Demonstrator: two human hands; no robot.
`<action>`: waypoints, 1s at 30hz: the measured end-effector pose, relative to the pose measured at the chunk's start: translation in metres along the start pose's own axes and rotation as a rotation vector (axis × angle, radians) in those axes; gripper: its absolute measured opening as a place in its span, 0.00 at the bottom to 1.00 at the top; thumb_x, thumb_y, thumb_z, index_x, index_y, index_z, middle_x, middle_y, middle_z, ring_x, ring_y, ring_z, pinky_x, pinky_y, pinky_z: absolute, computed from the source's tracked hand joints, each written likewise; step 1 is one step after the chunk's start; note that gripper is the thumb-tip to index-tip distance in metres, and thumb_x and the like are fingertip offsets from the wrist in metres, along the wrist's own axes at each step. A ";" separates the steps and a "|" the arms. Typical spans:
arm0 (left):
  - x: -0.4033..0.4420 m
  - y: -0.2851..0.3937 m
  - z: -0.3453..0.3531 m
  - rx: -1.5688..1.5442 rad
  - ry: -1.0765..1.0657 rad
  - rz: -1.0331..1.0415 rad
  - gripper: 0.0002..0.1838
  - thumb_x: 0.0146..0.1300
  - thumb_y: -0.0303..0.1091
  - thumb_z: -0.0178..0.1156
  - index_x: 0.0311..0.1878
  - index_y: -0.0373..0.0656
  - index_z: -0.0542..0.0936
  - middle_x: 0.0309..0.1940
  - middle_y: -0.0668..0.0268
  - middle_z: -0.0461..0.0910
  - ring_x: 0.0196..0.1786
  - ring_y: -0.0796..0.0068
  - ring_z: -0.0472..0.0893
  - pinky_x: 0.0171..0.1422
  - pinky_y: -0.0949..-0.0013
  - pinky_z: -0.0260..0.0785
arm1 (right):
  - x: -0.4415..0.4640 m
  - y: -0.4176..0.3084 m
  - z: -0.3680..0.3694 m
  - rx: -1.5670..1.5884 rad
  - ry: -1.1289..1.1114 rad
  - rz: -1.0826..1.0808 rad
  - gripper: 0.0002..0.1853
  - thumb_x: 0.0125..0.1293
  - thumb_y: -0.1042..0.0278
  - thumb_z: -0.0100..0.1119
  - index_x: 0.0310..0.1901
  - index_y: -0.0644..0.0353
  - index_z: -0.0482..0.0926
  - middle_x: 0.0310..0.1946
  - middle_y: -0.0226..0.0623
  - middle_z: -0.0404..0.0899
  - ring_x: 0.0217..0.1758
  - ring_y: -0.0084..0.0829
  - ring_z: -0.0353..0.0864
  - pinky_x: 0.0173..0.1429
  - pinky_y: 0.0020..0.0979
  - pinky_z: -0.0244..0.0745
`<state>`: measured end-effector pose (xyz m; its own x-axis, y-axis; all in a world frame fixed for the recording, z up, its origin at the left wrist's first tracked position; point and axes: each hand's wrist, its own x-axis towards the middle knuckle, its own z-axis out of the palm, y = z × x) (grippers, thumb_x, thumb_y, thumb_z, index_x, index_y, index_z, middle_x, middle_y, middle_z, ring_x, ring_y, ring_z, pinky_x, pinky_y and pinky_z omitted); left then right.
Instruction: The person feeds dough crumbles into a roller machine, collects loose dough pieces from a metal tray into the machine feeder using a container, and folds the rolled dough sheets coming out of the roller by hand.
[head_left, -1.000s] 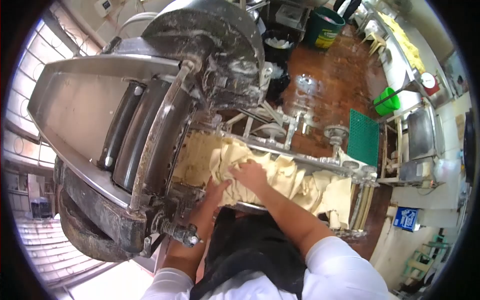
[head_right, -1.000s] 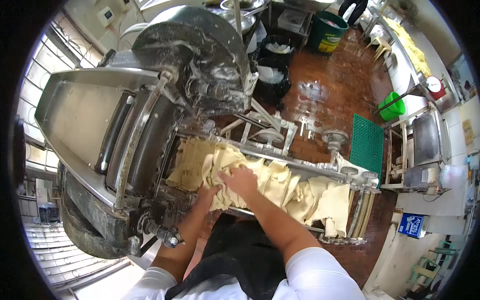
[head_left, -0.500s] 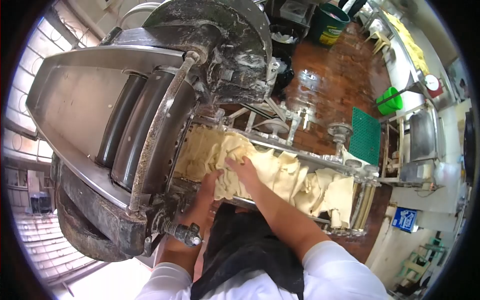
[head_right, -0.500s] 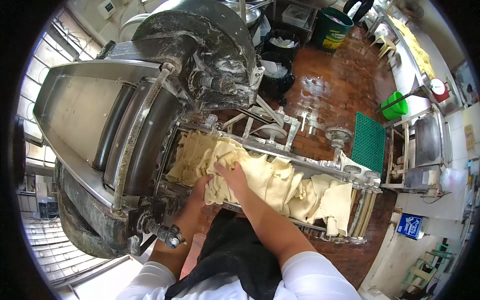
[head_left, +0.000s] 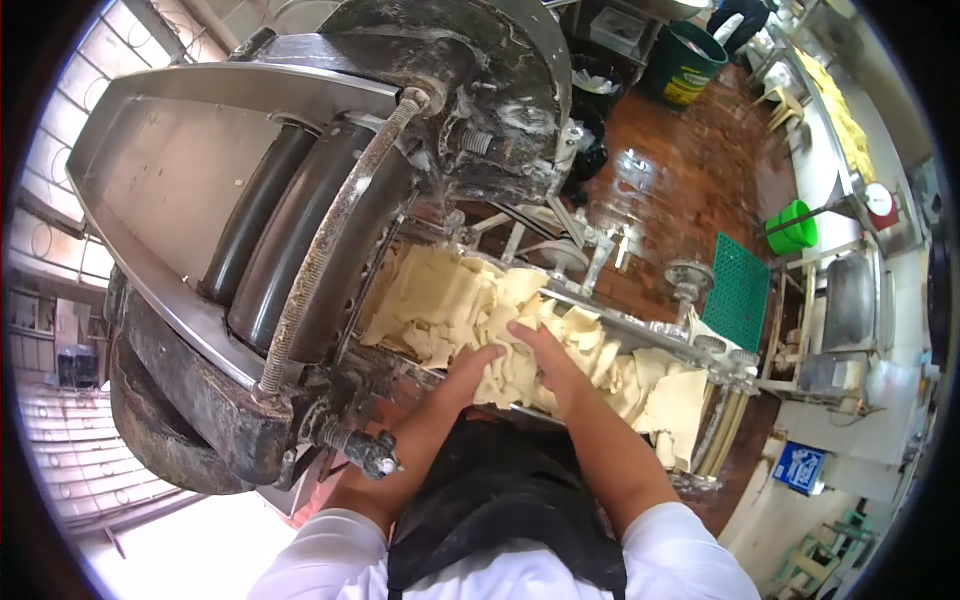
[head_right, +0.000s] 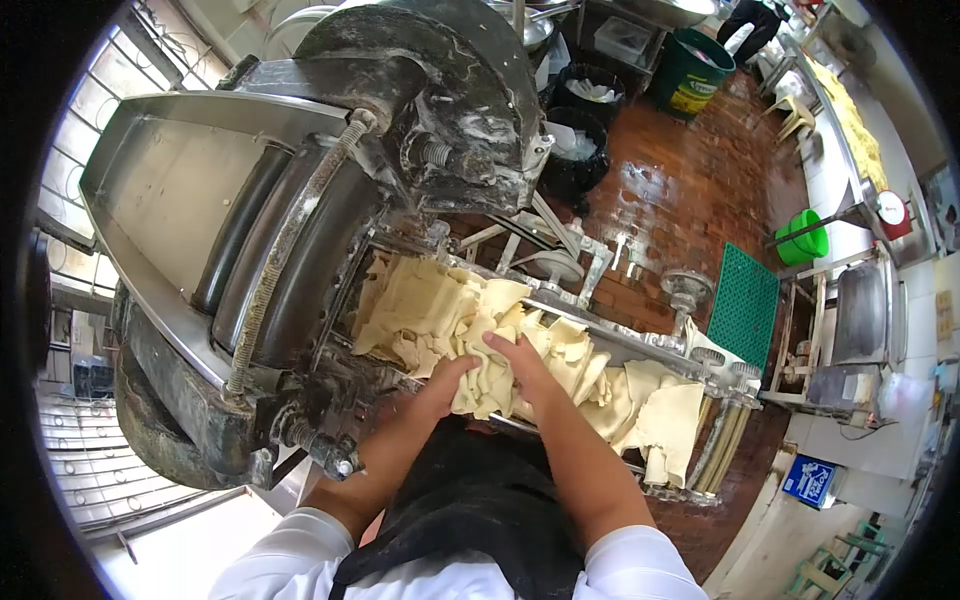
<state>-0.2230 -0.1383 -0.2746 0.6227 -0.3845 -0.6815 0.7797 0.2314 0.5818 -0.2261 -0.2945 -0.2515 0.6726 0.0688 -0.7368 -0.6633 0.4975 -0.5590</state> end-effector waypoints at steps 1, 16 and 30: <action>0.000 -0.004 0.005 0.010 0.000 -0.007 0.25 0.58 0.33 0.56 0.59 0.36 0.69 0.44 0.56 0.79 0.43 0.63 0.82 0.47 0.61 0.77 | 0.001 0.004 -0.010 0.002 0.005 0.007 0.34 0.56 0.56 0.68 0.60 0.60 0.66 0.51 0.41 0.75 0.50 0.35 0.78 0.52 0.37 0.76; 0.049 -0.051 0.003 0.720 0.550 0.699 0.21 0.69 0.42 0.48 0.54 0.35 0.75 0.44 0.52 0.79 0.50 0.60 0.77 0.56 0.63 0.66 | 0.028 0.042 -0.032 -0.188 0.283 -0.221 0.34 0.46 0.56 0.76 0.50 0.65 0.70 0.41 0.40 0.79 0.41 0.30 0.80 0.42 0.31 0.76; 0.068 0.032 -0.139 0.979 0.951 0.209 0.63 0.43 0.59 0.70 0.71 0.28 0.47 0.68 0.36 0.55 0.73 0.48 0.53 0.75 0.56 0.50 | 0.051 0.044 -0.014 -0.496 0.525 -0.205 0.38 0.44 0.53 0.75 0.53 0.68 0.71 0.48 0.50 0.79 0.49 0.38 0.80 0.53 0.36 0.74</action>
<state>-0.1467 -0.0331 -0.3637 0.8353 0.4229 -0.3512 0.5495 -0.6601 0.5122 -0.2252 -0.2810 -0.3190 0.6363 -0.4665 -0.6145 -0.6951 -0.0010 -0.7189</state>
